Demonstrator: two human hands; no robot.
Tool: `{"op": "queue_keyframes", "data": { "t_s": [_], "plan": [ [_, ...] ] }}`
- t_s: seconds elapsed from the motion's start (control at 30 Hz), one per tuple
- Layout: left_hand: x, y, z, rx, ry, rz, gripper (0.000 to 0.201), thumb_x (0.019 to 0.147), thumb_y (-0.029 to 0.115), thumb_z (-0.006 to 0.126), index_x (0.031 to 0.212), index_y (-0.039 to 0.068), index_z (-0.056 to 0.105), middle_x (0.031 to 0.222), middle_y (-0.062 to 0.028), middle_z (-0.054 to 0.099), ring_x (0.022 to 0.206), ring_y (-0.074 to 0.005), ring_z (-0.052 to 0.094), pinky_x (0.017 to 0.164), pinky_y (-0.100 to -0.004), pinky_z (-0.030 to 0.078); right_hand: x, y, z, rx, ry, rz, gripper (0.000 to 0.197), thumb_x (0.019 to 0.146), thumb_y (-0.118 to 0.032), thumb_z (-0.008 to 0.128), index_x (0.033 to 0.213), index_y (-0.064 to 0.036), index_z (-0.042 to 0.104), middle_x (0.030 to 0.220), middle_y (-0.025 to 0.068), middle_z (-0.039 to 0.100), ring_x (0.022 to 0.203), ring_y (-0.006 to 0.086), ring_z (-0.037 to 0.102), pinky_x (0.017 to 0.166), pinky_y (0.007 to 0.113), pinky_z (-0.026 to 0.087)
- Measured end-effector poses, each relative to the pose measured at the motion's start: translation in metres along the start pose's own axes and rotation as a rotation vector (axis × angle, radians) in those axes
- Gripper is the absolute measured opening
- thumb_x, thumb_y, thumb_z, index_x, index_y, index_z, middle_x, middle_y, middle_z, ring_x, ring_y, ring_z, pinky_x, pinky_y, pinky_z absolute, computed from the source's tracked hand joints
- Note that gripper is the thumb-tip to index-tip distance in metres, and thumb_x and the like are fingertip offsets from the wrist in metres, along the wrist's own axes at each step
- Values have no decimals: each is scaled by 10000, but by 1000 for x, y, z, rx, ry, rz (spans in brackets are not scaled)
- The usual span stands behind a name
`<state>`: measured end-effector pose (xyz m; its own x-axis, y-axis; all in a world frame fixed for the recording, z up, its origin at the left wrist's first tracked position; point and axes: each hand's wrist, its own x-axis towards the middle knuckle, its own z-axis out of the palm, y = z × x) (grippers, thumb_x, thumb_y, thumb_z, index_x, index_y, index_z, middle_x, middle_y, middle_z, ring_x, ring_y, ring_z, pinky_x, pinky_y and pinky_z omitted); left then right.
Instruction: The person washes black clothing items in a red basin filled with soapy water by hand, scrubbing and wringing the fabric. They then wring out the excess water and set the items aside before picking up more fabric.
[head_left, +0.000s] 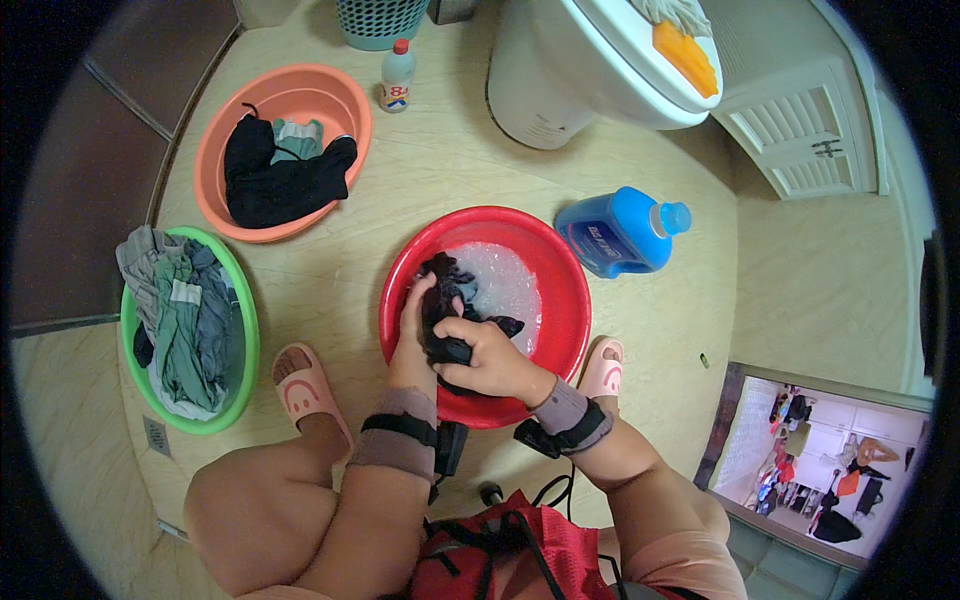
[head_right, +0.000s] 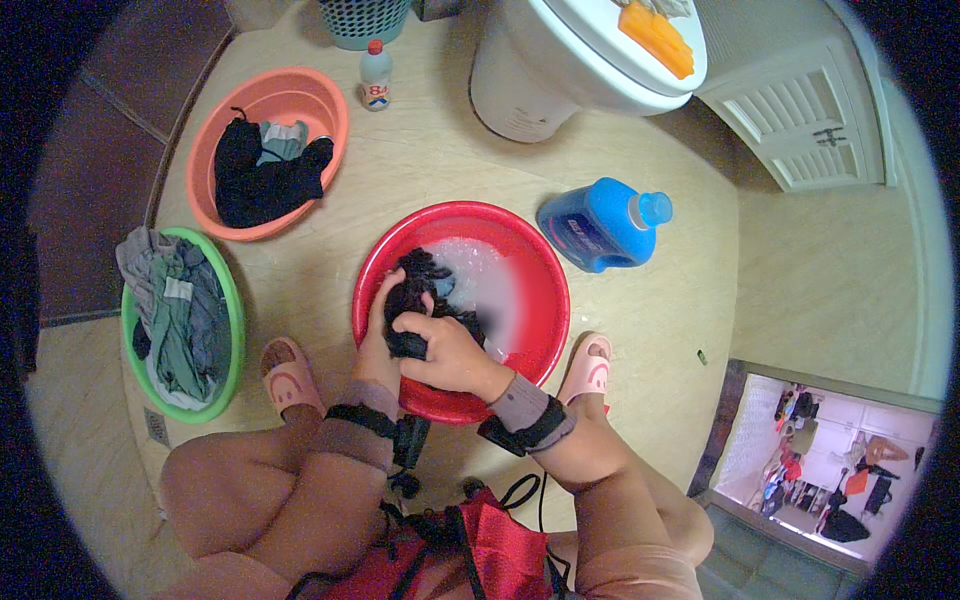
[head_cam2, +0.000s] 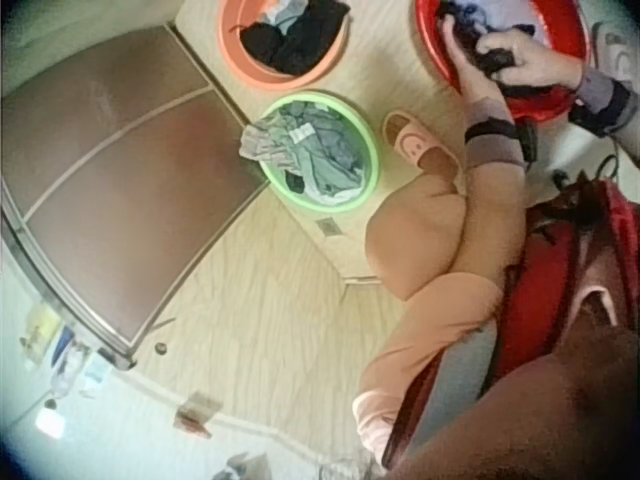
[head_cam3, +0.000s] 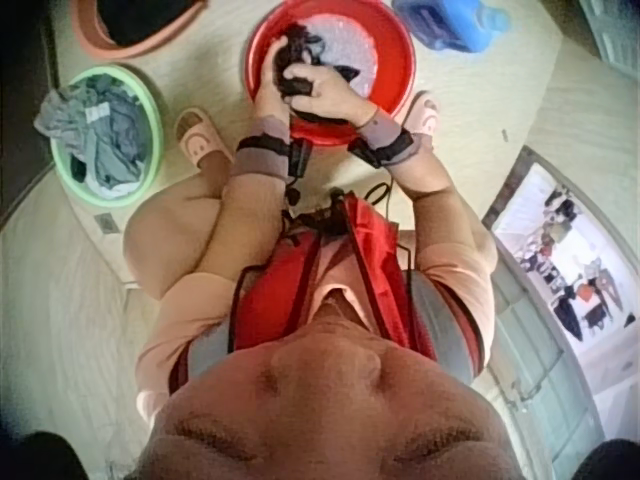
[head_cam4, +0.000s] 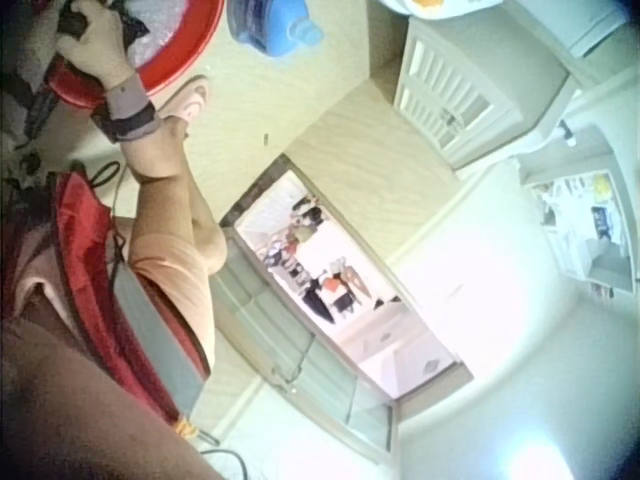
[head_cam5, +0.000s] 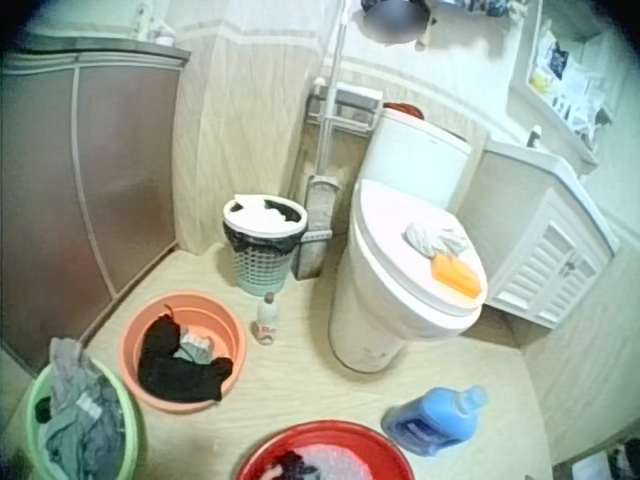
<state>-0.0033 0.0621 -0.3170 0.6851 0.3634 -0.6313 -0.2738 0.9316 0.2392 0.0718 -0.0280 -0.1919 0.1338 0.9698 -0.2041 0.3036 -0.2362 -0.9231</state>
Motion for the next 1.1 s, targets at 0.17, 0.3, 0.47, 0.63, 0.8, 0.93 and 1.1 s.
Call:
{"op": "queue_keyframes", "data": {
  "t_s": [0.17,0.3,0.47,0.63,0.8,0.93,1.1],
  "plan": [
    [8,-34,14,-226,177,-239,311,940,349,483,1105,110,593,1049,-68,640,937,-244,627,802,-437,528,27,49,-11,-323,406,189,274,770,-206,632,967,-16,639,798,191,633,754,331,637,703,362,502],
    [16,-27,14,-153,196,13,328,897,167,506,1223,128,524,1099,-81,629,960,-263,626,836,-474,517,35,88,-41,-145,463,425,352,844,-263,610,1075,1,632,927,244,667,844,327,669,726,385,518],
    [3,-22,24,389,728,252,571,774,95,602,1314,38,425,1326,-182,473,1190,-306,497,994,-389,420,26,91,-64,718,612,569,328,855,-136,663,1130,-31,520,1004,105,629,862,202,649,768,351,559],
    [-25,-45,51,1402,156,185,712,659,98,733,1304,-37,465,1276,-169,543,1189,-264,525,981,-350,427,25,62,-62,844,589,526,328,862,-135,651,1140,-41,503,1007,88,607,914,210,626,801,367,548],
    [-30,-17,57,1006,-156,124,486,740,92,737,1201,41,591,1111,-80,650,999,-204,621,893,-342,480,24,7,-52,809,455,393,565,849,-174,672,1311,-38,376,1012,136,598,878,214,623,715,341,544],
    [-38,12,63,930,-341,64,461,823,158,652,1265,71,552,1093,-48,649,971,-189,625,833,-338,499,11,12,-60,319,235,287,763,864,-236,666,1459,-61,222,1079,148,596,954,191,597,817,320,497],
    [-60,34,92,421,-254,-87,272,833,241,676,999,29,636,976,-91,658,901,-225,646,817,-374,513,-19,47,-56,517,142,60,712,885,-342,622,1455,-58,303,1242,105,560,1121,206,535,991,317,406]
  ]
}}
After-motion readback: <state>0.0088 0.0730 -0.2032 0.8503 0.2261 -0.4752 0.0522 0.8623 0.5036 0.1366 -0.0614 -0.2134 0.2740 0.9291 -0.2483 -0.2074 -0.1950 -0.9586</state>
